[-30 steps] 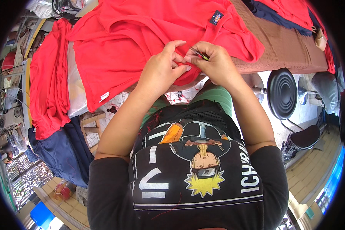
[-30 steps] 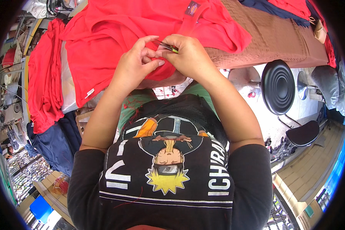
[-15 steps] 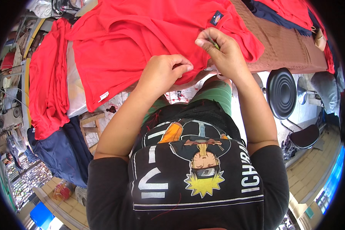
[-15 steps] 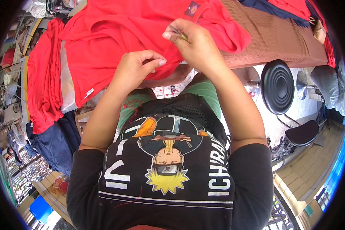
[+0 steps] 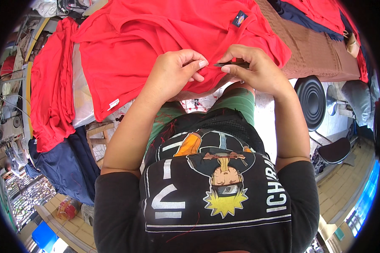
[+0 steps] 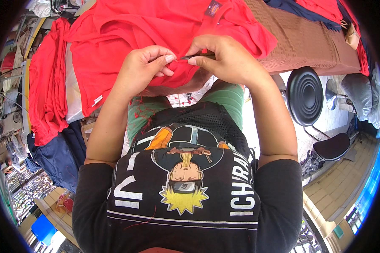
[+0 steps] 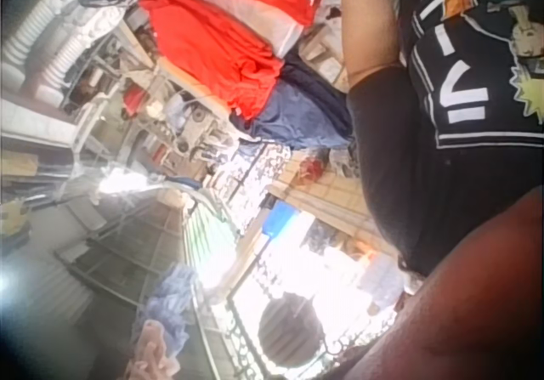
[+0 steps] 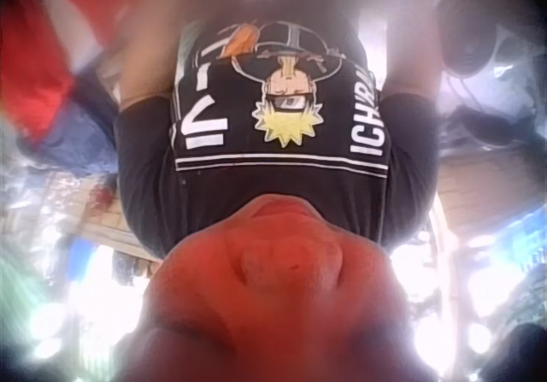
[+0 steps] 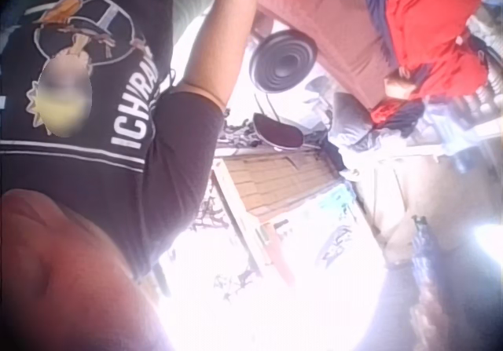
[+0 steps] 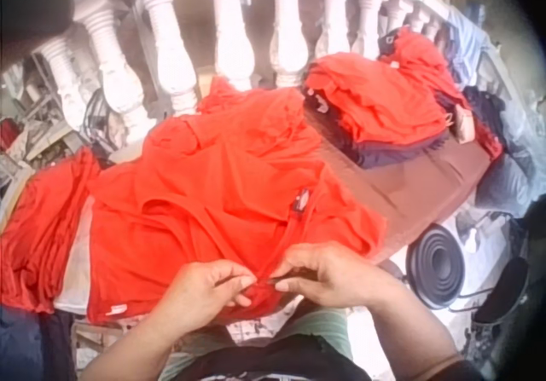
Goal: The person uses shears to trim excess threads and labels from several red t-shirts on a work table, handling and stacking the shirts as each is finished.
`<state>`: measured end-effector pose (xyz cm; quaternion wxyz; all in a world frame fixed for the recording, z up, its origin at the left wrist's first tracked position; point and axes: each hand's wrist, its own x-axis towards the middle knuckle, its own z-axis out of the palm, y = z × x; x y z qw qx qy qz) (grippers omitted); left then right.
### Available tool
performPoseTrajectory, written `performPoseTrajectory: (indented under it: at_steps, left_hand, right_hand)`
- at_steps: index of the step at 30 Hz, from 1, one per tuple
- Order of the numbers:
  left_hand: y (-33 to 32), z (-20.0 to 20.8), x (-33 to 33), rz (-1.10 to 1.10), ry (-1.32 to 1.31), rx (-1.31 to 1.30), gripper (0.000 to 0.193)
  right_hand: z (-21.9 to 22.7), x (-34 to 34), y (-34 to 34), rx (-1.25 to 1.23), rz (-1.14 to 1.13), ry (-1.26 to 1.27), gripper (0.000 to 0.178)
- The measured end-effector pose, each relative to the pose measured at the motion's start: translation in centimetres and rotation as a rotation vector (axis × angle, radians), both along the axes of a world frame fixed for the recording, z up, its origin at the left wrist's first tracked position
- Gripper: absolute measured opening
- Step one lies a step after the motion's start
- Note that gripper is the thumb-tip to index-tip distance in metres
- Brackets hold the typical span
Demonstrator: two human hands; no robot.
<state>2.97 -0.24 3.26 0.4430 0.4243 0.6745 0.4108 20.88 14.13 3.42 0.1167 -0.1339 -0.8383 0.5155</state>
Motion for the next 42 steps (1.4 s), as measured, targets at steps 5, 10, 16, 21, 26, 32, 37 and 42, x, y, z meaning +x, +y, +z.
performPoseTrajectory:
  at_steps: [5,10,16,21,26,32,37,42]
  left_hand:
    - [0.0,0.0,0.0,-0.01,-0.028,0.003,0.022]
    - [-0.1,-0.1,0.0,-0.017,-0.042,0.026,0.021]
    - [0.0,-0.2,0.3,-0.015,-0.05,0.02,0.018]
    - [-0.8,1.6,-0.2,-0.169,0.241,0.111,0.012]
    - [-3.6,8.8,-2.5,-0.392,0.725,0.183,0.011]
    - [-2.9,5.6,-1.1,-0.175,0.594,0.255,0.018]
    - [-1.4,2.2,-0.1,-0.123,0.61,0.396,0.02]
    - [-0.7,2.6,0.3,-0.117,0.428,0.184,0.016]
  right_hand:
    - [-0.5,-0.6,-0.2,0.027,0.02,-0.037,0.016]
    - [-0.3,-0.9,-0.4,0.09,0.052,-0.048,0.015]
    - [0.0,-1.1,-0.7,0.121,0.066,-0.029,0.014]
    - [1.2,-1.0,-0.8,0.202,0.124,-0.101,0.012]
    - [2.4,0.0,-0.2,0.171,0.084,-0.067,0.011]
    - [2.3,-0.6,-0.6,0.15,0.093,-0.059,0.01]
    - [2.8,-0.5,-0.8,0.194,0.108,-0.051,0.011]
    - [2.8,-0.4,-0.9,0.18,0.103,-0.059,0.012]
